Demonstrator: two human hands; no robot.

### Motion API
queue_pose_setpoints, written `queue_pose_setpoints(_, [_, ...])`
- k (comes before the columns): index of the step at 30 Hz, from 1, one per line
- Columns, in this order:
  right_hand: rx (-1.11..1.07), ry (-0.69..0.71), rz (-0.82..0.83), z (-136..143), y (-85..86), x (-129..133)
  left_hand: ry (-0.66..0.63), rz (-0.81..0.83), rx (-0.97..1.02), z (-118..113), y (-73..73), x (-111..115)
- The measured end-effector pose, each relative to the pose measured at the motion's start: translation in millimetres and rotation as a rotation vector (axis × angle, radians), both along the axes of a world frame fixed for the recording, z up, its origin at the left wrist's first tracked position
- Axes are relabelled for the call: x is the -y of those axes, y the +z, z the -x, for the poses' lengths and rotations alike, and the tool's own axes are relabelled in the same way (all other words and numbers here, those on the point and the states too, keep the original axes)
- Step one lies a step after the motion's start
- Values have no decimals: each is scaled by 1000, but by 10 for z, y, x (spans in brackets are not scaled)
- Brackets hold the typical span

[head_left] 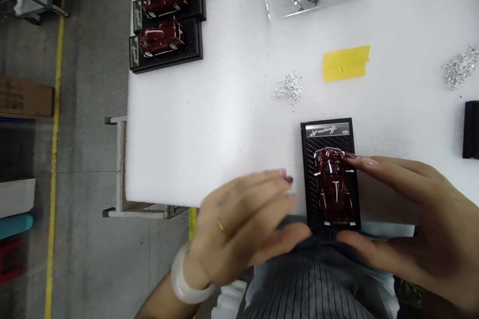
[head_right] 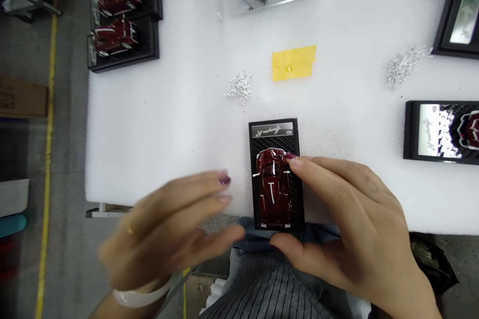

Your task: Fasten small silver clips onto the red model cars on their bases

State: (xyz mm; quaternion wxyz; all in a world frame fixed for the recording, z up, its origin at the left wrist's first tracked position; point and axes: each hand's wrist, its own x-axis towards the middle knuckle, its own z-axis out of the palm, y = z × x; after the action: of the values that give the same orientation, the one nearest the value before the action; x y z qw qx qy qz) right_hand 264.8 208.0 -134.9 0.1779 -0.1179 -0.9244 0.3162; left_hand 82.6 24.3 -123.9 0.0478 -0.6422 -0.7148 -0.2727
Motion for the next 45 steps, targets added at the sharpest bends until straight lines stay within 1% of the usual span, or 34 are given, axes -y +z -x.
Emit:
queue_pose_setpoints(2, [-12,-6,8,-11,-6,1,-36,-2,1,-117,-75,59])
queue_pose_setpoints(4, [-35,-10,25,-32,-18,-6,-33,-25,-25,-195,-129,78])
queue_pose_setpoints(6, [-58,3,76,-54,-30,-11,-31,-43,-34,-221,-145,59])
queue_pose_setpoints(8, [-114,14,166,-60,-37,3,-22,-92,1,-220,-131,9])
queue_pose_setpoints(9, [-175,-3,208,-52,-39,22,-8,-135,42,-221,-119,-28])
queue_pose_setpoints(11, [-346,-83,261,-8,-44,79,57,-259,184,-242,-98,-120])
queue_pose_setpoints(13, [-519,-181,241,65,-52,149,124,-376,368,-289,-85,-224])
queue_pose_setpoints(15, [-596,-237,213,144,-60,209,165,-444,520,-343,-76,-319])
queue_pose_setpoints(16, [-611,-246,211,177,-65,231,181,-460,562,-368,-71,-355])
queue_pose_setpoints(20, [-637,-270,284,243,-90,259,263,-454,620,-437,-44,-415])
queue_pose_setpoints(23, [-664,-278,312,250,-107,251,291,-418,644,-469,-43,-411])
queue_pose_setpoints(30, [-647,-264,296,258,-110,254,267,-390,717,-500,-91,-411])
queue_pose_setpoints(45, [-649,-243,268,289,-86,249,231,-421,766,-508,-137,-414])
